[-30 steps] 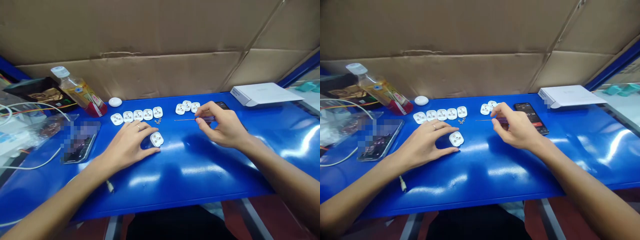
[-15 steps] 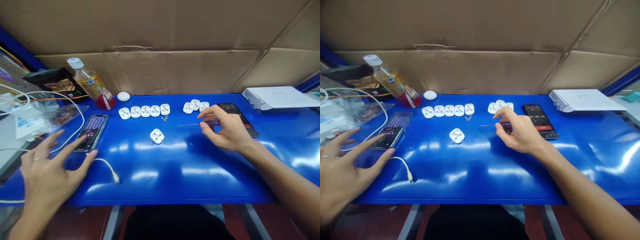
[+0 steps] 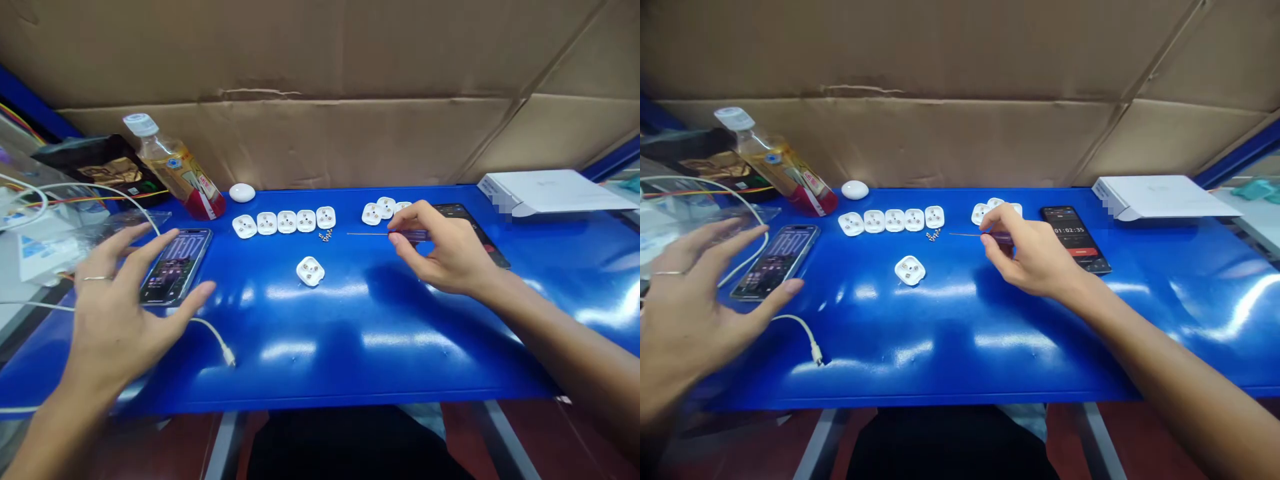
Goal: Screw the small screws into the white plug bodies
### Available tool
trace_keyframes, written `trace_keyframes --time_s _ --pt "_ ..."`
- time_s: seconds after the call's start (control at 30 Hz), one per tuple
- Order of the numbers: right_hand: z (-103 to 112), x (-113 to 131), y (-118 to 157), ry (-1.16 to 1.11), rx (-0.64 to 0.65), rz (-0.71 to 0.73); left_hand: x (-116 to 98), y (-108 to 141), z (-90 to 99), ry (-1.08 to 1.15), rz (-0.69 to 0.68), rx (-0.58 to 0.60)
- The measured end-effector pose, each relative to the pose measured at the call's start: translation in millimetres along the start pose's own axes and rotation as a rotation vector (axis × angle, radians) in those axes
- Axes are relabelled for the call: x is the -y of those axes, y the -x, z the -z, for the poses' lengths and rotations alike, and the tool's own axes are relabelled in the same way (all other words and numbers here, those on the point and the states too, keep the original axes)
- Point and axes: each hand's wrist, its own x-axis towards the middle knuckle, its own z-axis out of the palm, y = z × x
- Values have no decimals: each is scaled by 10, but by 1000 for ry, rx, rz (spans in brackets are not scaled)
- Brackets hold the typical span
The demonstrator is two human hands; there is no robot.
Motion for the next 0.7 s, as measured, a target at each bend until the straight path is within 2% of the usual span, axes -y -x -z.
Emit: trace_keyframes --time_s 0.03,0.1,0.2,0.27,0.4,0.53,0.7 --pt "-31 -4 -42 -11 24 -5 -107 -121 -45 38 -37 36" --pt "-125 -21 -120 -72 41 -14 -349 -366 -188 155 -117 200" --pt "-319 -63 -184 -218 -43 -68 -676 -636 -467 348 -210 344" --pt "-442 -97 -180 -264 -94 -68 -781 -711 -623 403 -251 451" --pt "-574 -153 -131 -238 -105 -43 -685 -699 -742 452 -292 512" --pt "-589 -184 -116 -178 -105 -11 -517 -704 -694 504 -298 540" --pt "-604 -222 -96 -100 -109 27 -482 -759 -648 520 -325 595"
